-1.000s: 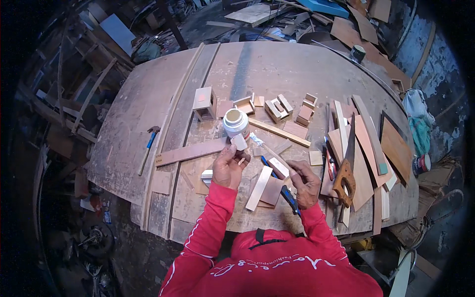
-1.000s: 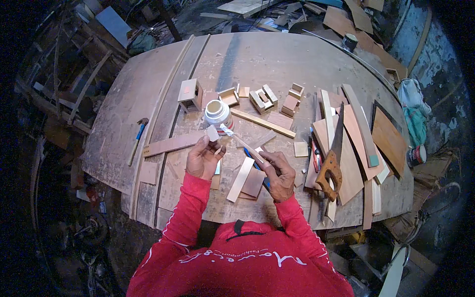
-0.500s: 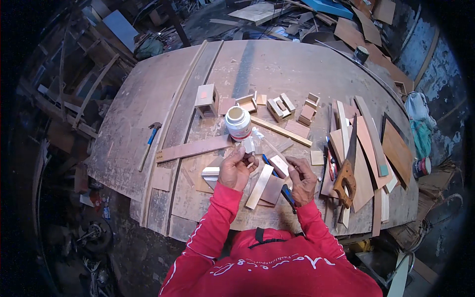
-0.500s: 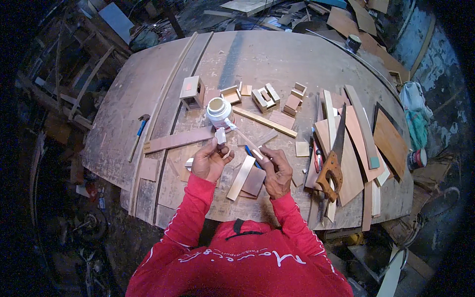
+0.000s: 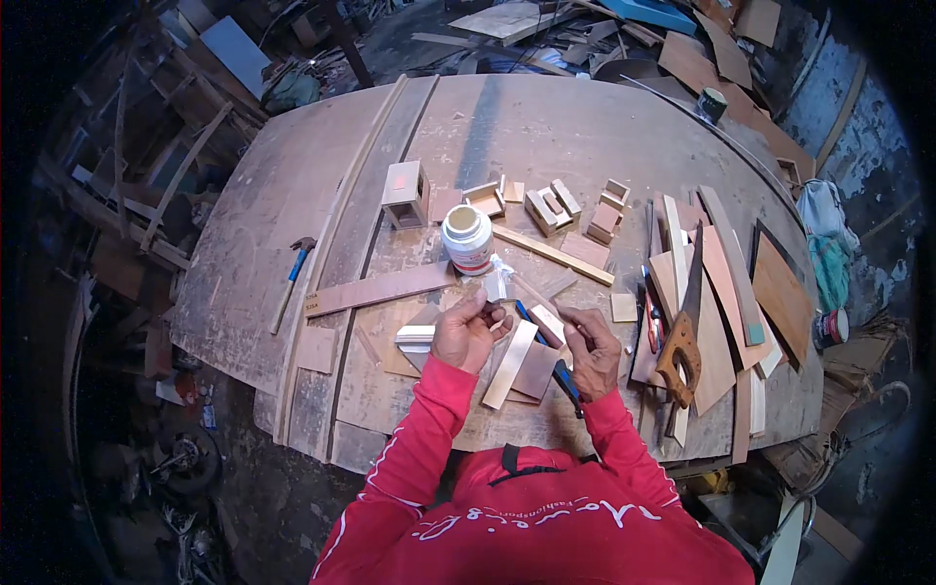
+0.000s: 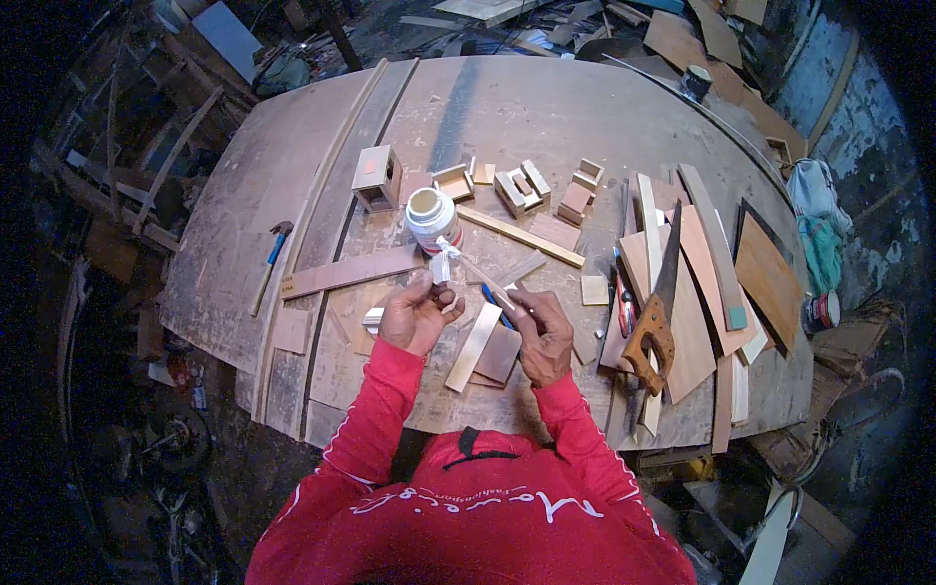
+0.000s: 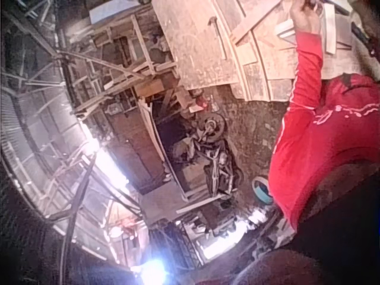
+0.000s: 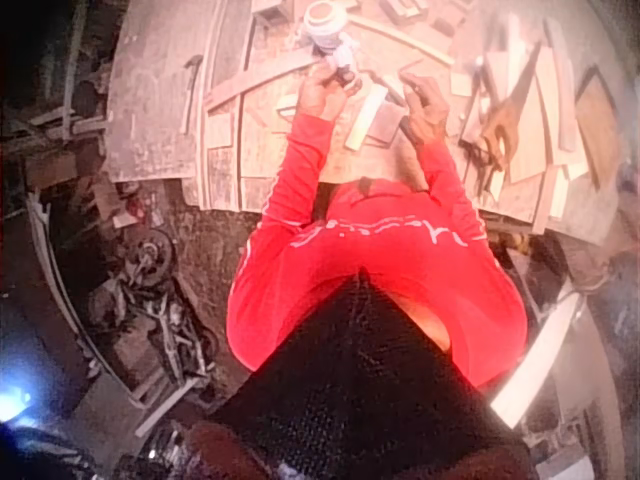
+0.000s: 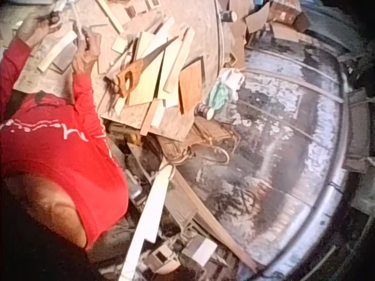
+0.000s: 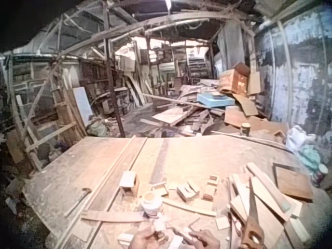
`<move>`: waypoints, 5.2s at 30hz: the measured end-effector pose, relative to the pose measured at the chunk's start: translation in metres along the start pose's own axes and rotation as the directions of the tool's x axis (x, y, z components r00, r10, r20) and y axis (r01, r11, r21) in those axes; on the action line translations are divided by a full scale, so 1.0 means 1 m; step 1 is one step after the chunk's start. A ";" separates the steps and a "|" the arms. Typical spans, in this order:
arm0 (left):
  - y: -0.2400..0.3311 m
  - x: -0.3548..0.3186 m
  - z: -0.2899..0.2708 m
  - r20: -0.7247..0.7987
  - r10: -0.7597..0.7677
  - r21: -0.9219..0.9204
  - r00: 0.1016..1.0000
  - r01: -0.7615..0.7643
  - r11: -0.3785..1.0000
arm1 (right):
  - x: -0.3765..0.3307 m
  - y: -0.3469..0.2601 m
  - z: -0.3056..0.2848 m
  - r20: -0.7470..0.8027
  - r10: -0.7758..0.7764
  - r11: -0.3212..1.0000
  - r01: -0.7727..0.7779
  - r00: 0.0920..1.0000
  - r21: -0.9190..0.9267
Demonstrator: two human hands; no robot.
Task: The person assembles small wooden components on a workbench. They pick up pieces, apply glue from a white container, and fit them together to form a small box-like structure. The person uses a utility knife to trim or adjust the wood pieces during the process.
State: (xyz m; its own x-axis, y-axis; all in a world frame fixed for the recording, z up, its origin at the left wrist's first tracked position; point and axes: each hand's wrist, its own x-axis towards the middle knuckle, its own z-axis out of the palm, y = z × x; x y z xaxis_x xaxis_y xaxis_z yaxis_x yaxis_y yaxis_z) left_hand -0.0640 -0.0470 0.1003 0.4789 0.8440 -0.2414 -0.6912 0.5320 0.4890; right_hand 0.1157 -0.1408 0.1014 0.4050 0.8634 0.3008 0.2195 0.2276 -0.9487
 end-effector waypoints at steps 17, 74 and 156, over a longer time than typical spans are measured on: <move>0.004 0.003 -0.013 -0.048 0.001 -0.033 0.999 -0.002 0.999 | -0.002 0.009 0.004 0.029 0.061 0.994 -0.063 0.998 0.094; 0.011 -0.018 -0.065 -0.087 0.689 0.909 0.720 -0.226 0.351 | 0.150 -0.006 0.039 0.267 -0.336 0.809 0.422 0.903 -0.410; 0.012 -0.039 -0.124 0.312 0.545 0.813 0.778 0.079 -0.578 | -0.006 0.112 0.136 0.547 -0.011 0.765 0.359 0.837 -0.534</move>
State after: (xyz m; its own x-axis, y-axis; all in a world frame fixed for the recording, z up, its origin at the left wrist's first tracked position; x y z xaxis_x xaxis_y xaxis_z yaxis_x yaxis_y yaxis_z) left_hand -0.1578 -0.0650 0.0120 0.1648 0.9258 0.3402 0.8766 -0.2956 0.3797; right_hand 0.0174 -0.0590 -0.0198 -0.1486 0.9665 0.2093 0.7874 0.2437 -0.5662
